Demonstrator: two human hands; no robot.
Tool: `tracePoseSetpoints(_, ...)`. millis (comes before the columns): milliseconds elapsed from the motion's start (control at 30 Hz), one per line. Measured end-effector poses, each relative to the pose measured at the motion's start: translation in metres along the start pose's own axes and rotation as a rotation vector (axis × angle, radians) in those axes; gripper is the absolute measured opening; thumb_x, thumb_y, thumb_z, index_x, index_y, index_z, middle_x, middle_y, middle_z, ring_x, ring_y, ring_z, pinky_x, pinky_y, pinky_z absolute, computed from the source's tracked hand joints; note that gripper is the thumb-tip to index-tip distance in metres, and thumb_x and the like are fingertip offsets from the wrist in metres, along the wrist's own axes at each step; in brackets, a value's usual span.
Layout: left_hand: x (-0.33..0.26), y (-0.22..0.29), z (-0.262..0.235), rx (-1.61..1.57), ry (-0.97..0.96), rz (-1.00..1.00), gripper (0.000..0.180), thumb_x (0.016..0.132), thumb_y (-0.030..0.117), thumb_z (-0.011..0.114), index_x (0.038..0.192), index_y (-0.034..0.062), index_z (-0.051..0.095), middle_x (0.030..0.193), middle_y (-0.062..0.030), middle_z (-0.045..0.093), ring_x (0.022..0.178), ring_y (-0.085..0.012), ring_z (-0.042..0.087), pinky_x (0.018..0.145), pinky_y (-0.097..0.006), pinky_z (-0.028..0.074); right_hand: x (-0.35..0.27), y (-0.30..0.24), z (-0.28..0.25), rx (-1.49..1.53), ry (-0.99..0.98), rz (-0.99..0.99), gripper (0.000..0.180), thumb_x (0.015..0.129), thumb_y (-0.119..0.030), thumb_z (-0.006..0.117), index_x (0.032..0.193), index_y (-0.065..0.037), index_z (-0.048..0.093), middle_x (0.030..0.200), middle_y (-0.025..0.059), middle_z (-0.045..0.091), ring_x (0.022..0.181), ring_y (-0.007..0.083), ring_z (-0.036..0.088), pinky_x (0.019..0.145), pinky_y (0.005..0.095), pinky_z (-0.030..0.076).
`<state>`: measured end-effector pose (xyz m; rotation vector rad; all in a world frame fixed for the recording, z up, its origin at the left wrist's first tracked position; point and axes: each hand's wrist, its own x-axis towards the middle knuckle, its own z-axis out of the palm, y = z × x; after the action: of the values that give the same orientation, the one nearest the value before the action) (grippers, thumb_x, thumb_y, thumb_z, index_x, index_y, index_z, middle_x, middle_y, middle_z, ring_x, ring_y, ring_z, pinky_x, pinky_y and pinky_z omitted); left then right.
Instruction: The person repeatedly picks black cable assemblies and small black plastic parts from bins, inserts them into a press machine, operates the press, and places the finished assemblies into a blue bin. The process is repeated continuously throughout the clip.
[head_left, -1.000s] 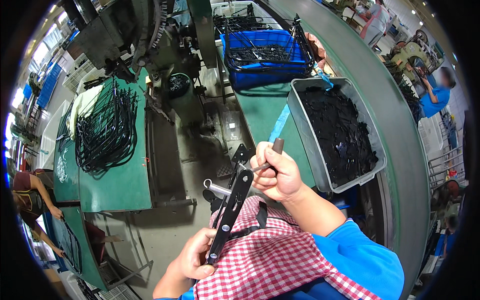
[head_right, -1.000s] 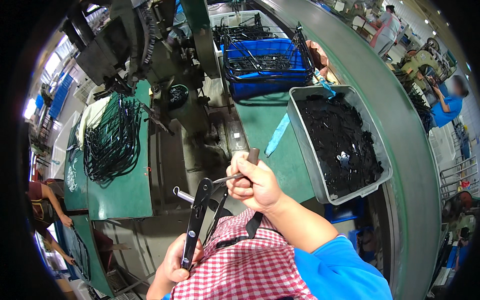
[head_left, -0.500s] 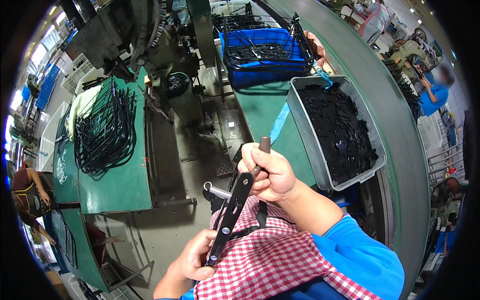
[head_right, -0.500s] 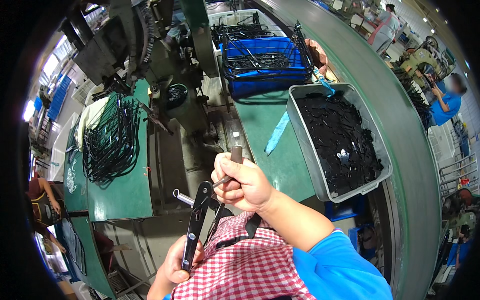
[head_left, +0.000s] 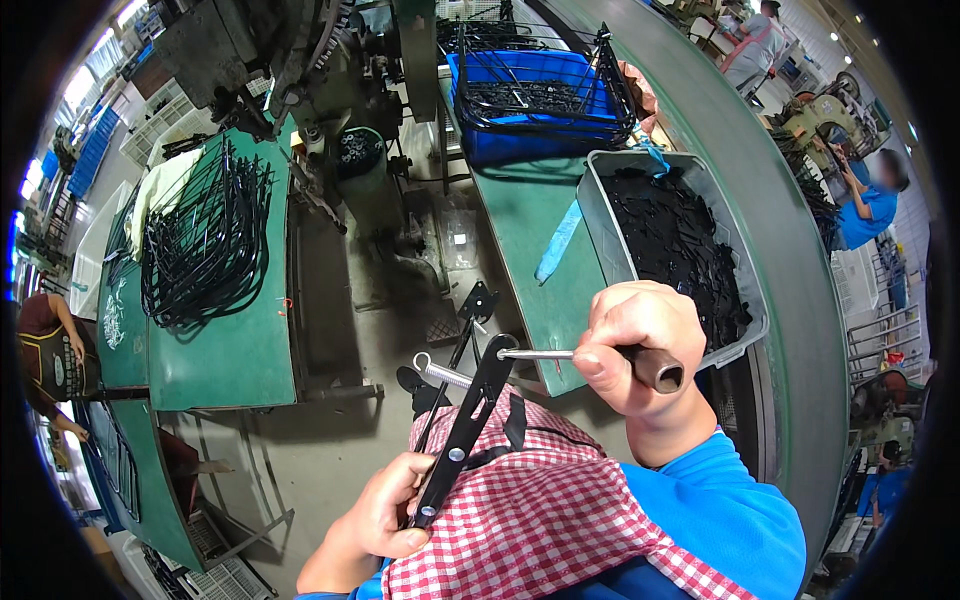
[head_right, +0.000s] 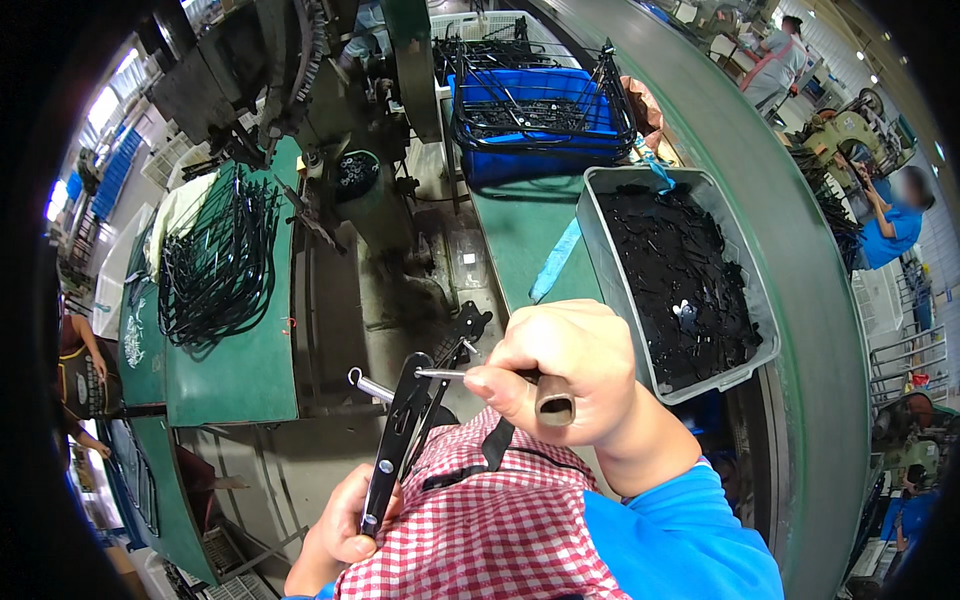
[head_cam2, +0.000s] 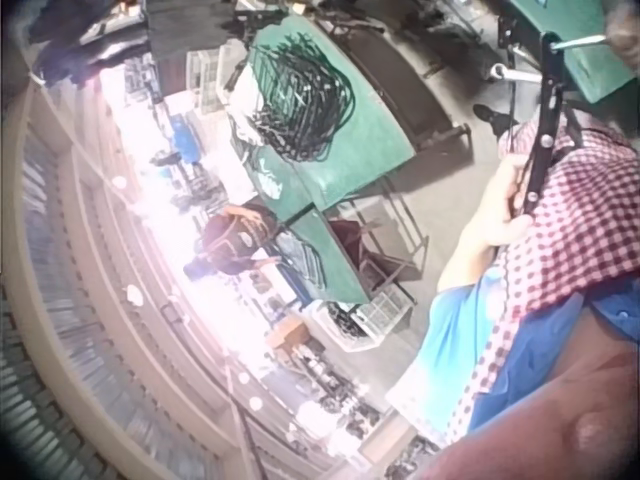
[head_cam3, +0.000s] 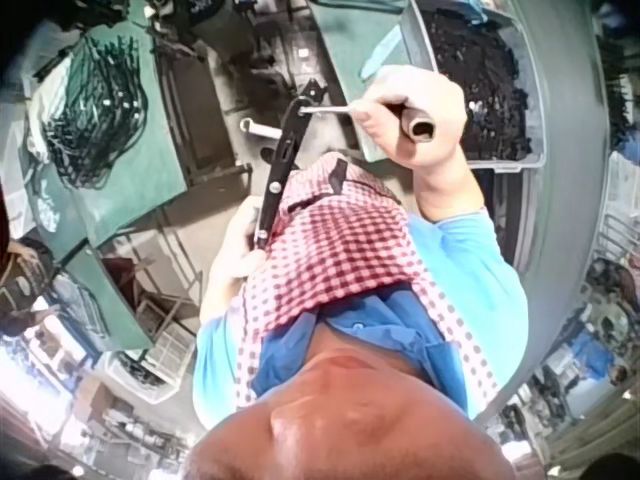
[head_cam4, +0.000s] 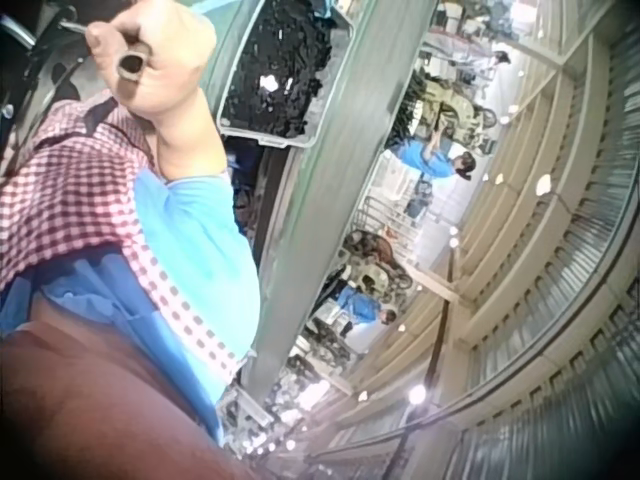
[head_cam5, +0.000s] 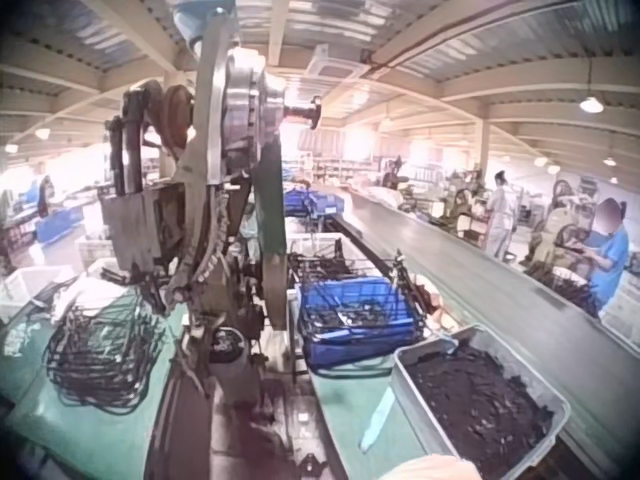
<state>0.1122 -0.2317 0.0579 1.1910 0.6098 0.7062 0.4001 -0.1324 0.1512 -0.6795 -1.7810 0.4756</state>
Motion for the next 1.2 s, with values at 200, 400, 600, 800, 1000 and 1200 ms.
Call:
tracePoseSetpoints(200,-0.002,0.002,0.000,0.025,0.014,-0.006,0.079,0.072,0.049,0.072,0.117,-0.0079,0.041,0.068,0.0060,0.041,0.053,-0.0014,0.035,0.049,-0.019,0.027,-0.008,0.000,0.003,0.003,0.076,0.062,0.019,0.073,-0.006,0.073,0.064,-0.004,0.057,0.051,0.0061,0.052,0.041,0.0193,0.050,0.038,0.0287,0.035)
tracePoseSetpoints(400,0.001,0.001,-0.002,0.061,-0.009,-0.010,0.077,0.072,0.049,0.071,0.116,-0.0075,0.042,0.067,0.0067,0.041,0.053,-0.0015,0.035,0.049,-0.019,0.026,-0.007,0.003,0.008,-0.067,0.064,-0.022,0.020,0.073,-0.005,0.073,0.065,-0.004,0.055,0.052,0.0059,0.052,0.041,0.0197,0.050,0.039,0.0289,0.036)
tracePoseSetpoints(600,-0.001,-0.003,0.001,0.063,-0.027,0.069,0.077,0.071,0.048,0.072,0.116,-0.0068,0.042,0.068,0.0064,0.042,0.053,-0.0017,0.035,0.050,-0.018,0.026,-0.001,0.036,-0.003,-0.337,0.294,-0.020,0.013,0.077,0.003,0.067,0.075,-0.003,0.056,0.063,0.0077,0.058,0.050,0.0156,0.053,0.046,0.0270,0.041)
tracePoseSetpoints(800,0.005,0.018,0.010,0.026,0.101,-0.156,0.078,0.066,0.063,0.070,0.100,-0.0022,0.044,0.081,-0.0039,0.048,0.068,-0.0114,0.044,0.062,-0.025,0.038,-0.009,0.001,-0.007,0.023,0.051,-0.039,0.014,0.077,-0.004,0.070,0.070,-0.002,0.058,0.056,0.0070,0.056,0.043,0.0184,0.051,0.040,0.0279,0.038)
tracePoseSetpoints(1000,0.007,0.020,0.012,0.011,0.082,-0.163,0.077,0.066,0.062,0.070,0.099,-0.0021,0.043,0.080,-0.0033,0.046,0.067,-0.0104,0.042,0.060,-0.024,0.036,-0.014,0.006,0.000,-0.026,0.106,-0.068,0.017,0.074,-0.007,0.073,0.067,-0.003,0.058,0.053,0.0058,0.053,0.041,0.0189,0.050,0.039,0.0282,0.037)
tracePoseSetpoints(1200,0.007,0.015,0.009,0.036,0.077,-0.136,0.078,0.066,0.063,0.070,0.100,-0.0029,0.043,0.080,-0.0034,0.046,0.067,-0.0101,0.042,0.060,-0.023,0.036,-0.010,-0.004,-0.011,-0.094,0.074,-0.070,0.018,0.076,-0.010,0.073,0.067,-0.004,0.058,0.053,0.0055,0.053,0.041,0.0186,0.050,0.039,0.0281,0.037)
